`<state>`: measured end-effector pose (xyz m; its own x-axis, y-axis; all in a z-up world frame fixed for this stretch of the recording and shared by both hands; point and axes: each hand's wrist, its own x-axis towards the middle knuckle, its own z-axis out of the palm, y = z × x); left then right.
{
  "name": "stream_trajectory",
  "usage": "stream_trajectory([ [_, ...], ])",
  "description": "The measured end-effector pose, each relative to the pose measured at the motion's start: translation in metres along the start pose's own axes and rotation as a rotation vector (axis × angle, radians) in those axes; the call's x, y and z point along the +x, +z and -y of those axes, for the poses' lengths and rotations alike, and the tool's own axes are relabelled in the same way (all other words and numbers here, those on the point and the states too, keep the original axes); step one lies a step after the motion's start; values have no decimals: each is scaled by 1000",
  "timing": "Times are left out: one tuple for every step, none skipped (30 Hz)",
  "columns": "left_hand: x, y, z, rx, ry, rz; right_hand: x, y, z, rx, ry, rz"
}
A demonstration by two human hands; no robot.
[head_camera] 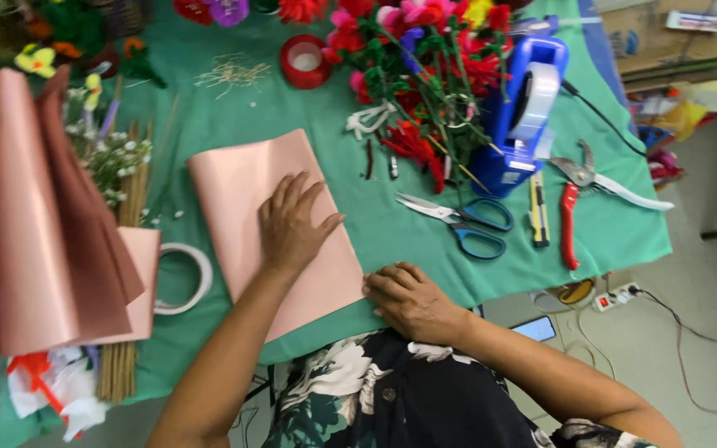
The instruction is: The person folds a sheet of pink paper in half multiple times on a green table, then uses a utility knife to trim the edge. The workspace contains artificial flowers, tape, and other craft supplies.
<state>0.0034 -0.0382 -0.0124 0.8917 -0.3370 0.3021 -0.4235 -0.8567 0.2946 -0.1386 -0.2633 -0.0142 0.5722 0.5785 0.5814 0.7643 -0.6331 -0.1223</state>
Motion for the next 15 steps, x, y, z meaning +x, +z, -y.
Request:
stream_trajectory([
  [-1,0,-1,21,5,-13,-3,-4,-1,61,-5,-18],
  [-1,-1,-1,44,7,-28,-4,-8,-3,124,-14,-38],
  [-1,2,-2,37,20,-28,-9,-17,-14,112,-5,-39],
  [-2,4,-2,49,17,-49,-13,-26,-25,163,16,-103],
  [-3,7,-1,60,15,-69,-17,-33,-36,213,37,-167],
  [-3,8,-1,58,19,-67,-42,-39,-60,210,41,-167],
  [-3,9,0,74,32,-67,-67,-44,-83,-11,213,-182],
  [-6,10,0,91,41,-64,-92,-49,-106,-229,383,-191],
  [-7,9,-1,90,41,-59,-91,-68,-109,-229,387,-188],
  [-7,8,-2,80,48,-58,-89,-87,-113,-375,583,-127],
  [-7,6,-3,70,55,-56,-87,-106,-117,-522,778,-65],
  [-7,7,-3,71,55,-58,-88,-107,-122,-522,777,-66],
  [-7,8,-3,74,57,-58,-89,-108,-126,-536,911,-11],
  [-9,9,-2,78,57,-58,-90,-107,-131,-546,1044,45],
  [-8,8,-3,81,54,-58,-88,-106,-134,-543,1041,45],
])
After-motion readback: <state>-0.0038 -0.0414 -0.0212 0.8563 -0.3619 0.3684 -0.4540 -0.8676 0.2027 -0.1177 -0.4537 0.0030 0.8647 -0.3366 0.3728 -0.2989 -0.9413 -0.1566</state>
